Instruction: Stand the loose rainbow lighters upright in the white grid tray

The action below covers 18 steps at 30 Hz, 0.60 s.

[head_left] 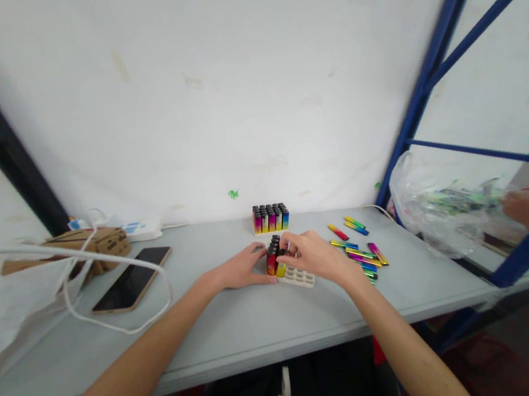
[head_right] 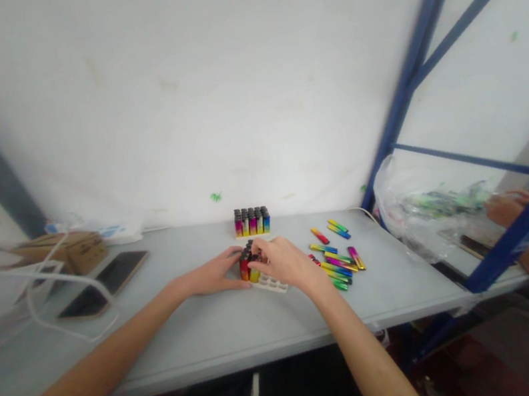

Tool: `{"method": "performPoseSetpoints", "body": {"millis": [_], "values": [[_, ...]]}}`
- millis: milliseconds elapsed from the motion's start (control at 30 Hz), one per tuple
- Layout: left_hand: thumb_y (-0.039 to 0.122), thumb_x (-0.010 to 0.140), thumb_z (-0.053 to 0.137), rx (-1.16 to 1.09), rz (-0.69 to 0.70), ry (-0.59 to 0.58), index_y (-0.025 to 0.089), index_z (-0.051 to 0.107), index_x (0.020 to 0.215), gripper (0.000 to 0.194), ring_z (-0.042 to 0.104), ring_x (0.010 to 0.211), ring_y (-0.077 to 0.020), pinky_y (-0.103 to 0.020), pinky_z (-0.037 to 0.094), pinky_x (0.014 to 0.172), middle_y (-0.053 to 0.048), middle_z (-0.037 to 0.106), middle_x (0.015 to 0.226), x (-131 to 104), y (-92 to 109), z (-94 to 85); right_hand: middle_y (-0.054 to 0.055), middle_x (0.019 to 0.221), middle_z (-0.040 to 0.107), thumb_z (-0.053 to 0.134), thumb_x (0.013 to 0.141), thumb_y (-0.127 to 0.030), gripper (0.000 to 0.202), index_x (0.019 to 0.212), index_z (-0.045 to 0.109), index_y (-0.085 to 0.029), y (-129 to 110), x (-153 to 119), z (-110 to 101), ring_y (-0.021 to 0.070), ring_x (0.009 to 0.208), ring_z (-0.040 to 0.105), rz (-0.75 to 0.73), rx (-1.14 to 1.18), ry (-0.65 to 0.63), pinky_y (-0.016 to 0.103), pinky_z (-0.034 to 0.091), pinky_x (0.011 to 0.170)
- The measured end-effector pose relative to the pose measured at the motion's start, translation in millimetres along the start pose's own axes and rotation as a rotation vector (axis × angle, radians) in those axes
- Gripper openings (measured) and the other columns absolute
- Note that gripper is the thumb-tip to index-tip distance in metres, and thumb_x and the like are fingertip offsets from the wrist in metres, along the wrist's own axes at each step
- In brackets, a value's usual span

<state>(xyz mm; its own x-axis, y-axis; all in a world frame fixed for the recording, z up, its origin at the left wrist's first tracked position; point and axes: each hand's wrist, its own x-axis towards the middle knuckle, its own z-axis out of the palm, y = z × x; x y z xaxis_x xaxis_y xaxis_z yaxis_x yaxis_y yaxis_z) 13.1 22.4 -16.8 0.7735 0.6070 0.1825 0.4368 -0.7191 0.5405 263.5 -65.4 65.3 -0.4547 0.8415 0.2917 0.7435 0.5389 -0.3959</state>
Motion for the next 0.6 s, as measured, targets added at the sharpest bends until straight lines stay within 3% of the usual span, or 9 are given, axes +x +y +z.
{"method": "performPoseSetpoints", "body": {"millis": [233, 333, 433, 467, 533, 600], "values": [[0.07, 0.091, 0.08, 0.013, -0.011, -0.011, 0.021, 0.061, 0.152, 0.08, 0.055, 0.147, -0.0385, -0.047, 0.04, 0.129, -0.015, 0.055, 0.158, 0, 2, -0.5, 0.001, 0.082, 0.077, 0.079, 0.101, -0.038, 0.027, 0.123, 0.071, -0.026, 5, -2, 0, 0.0218, 0.077, 0.071, -0.009, 0.085, 0.021, 0.03, 0.046, 0.072], [0.07, 0.091, 0.079, 0.03, -0.02, -0.009, 0.021, 0.059, 0.155, 0.083, 0.057, 0.146, -0.0387, -0.046, 0.042, 0.128, -0.015, 0.056, 0.158, 1, 3, -1.3, 0.0, 0.078, 0.076, 0.068, 0.107, -0.049, 0.028, 0.121, 0.073, -0.026, 23, -3, -9, 0.0211, 0.071, 0.069, -0.003, 0.121, 0.092, 0.03, 0.047, 0.072], [0.073, 0.092, 0.078, 0.058, -0.013, -0.012, 0.021, 0.058, 0.156, 0.085, 0.057, 0.147, -0.0391, -0.047, 0.042, 0.128, -0.016, 0.055, 0.161, 1, 2, -2.2, 0.001, 0.074, 0.075, 0.056, 0.111, -0.054, 0.035, 0.111, 0.075, -0.023, 65, -6, -22, 0.022, 0.07, 0.069, 0.081, 0.062, 0.234, 0.034, 0.051, 0.079], [0.074, 0.092, 0.077, 0.066, -0.014, -0.014, 0.021, 0.058, 0.156, 0.085, 0.056, 0.147, -0.0394, -0.047, 0.042, 0.128, -0.016, 0.054, 0.162, 1, 2, -2.5, 0.005, 0.081, 0.077, 0.054, 0.111, -0.052, 0.037, 0.108, 0.075, -0.022, 84, -7, -26, 0.0236, 0.076, 0.072, 0.127, 0.018, 0.301, 0.036, 0.053, 0.083], [0.075, 0.092, 0.077, 0.066, -0.024, -0.018, 0.02, 0.059, 0.155, 0.086, 0.055, 0.149, -0.0405, -0.048, 0.041, 0.129, -0.017, 0.053, 0.164, 1, 1, -3.0, 0.015, 0.113, 0.08, 0.054, 0.11, -0.042, 0.033, 0.11, 0.077, -0.019, 126, -10, -32, 0.0287, 0.106, 0.074, 0.246, -0.141, 0.418, 0.041, 0.053, 0.101], [0.075, 0.09, 0.079, 0.058, -0.039, -0.019, 0.018, 0.06, 0.153, 0.087, 0.054, 0.15, -0.0421, -0.048, 0.041, 0.129, -0.018, 0.054, 0.164, 2, 1, -3.3, 0.022, 0.138, 0.074, 0.057, 0.107, -0.035, 0.032, 0.123, 0.077, -0.016, 166, -14, -35, 0.0352, 0.139, 0.062, 0.407, -0.309, 0.408, 0.048, 0.046, 0.115]]}}
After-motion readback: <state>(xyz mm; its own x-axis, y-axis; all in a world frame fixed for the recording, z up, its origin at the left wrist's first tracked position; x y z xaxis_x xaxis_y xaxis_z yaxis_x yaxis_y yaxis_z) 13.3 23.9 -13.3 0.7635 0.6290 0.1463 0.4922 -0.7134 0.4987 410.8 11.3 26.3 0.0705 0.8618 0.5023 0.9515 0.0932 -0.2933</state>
